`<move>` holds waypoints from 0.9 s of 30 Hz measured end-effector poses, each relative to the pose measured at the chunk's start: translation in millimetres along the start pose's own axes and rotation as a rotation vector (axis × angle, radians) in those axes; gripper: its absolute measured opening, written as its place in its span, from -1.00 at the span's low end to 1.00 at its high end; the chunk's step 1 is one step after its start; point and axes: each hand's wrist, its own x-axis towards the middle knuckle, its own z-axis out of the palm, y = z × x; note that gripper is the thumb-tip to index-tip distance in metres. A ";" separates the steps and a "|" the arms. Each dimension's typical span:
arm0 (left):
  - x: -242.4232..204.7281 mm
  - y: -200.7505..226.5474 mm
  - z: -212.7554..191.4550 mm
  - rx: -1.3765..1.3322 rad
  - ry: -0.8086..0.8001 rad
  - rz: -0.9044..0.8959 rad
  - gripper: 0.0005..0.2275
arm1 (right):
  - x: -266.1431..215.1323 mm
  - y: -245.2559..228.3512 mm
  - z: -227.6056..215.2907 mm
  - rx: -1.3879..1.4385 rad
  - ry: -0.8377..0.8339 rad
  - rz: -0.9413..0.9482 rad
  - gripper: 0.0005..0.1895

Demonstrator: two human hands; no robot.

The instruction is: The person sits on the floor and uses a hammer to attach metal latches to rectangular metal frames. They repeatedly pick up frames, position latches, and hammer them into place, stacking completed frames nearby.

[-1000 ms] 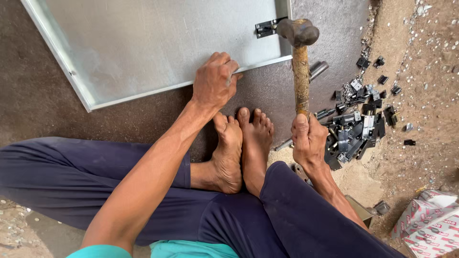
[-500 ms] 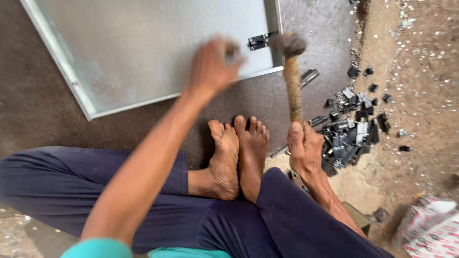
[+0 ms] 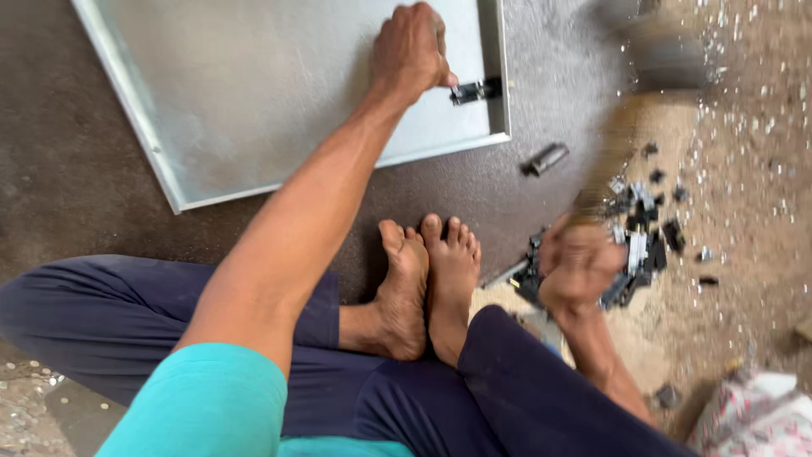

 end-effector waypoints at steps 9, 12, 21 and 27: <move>2.3 16.9 0.9 0.170 -0.013 0.031 -0.70 | -24.9 -18.9 17.3 -0.264 -0.212 0.541 -0.51; 2.7 16.8 -2.0 0.160 -0.074 -0.003 -0.67 | 14.9 -6.8 -8.7 -0.021 0.008 -0.321 -0.57; 2.6 17.1 -4.4 0.142 -0.044 0.003 -0.69 | -13.7 -5.0 9.2 -0.247 -0.215 0.319 -0.67; 12.4 4.5 15.1 0.149 -0.140 -0.069 -0.71 | 26.7 -9.6 -35.0 0.278 0.149 -0.234 -0.60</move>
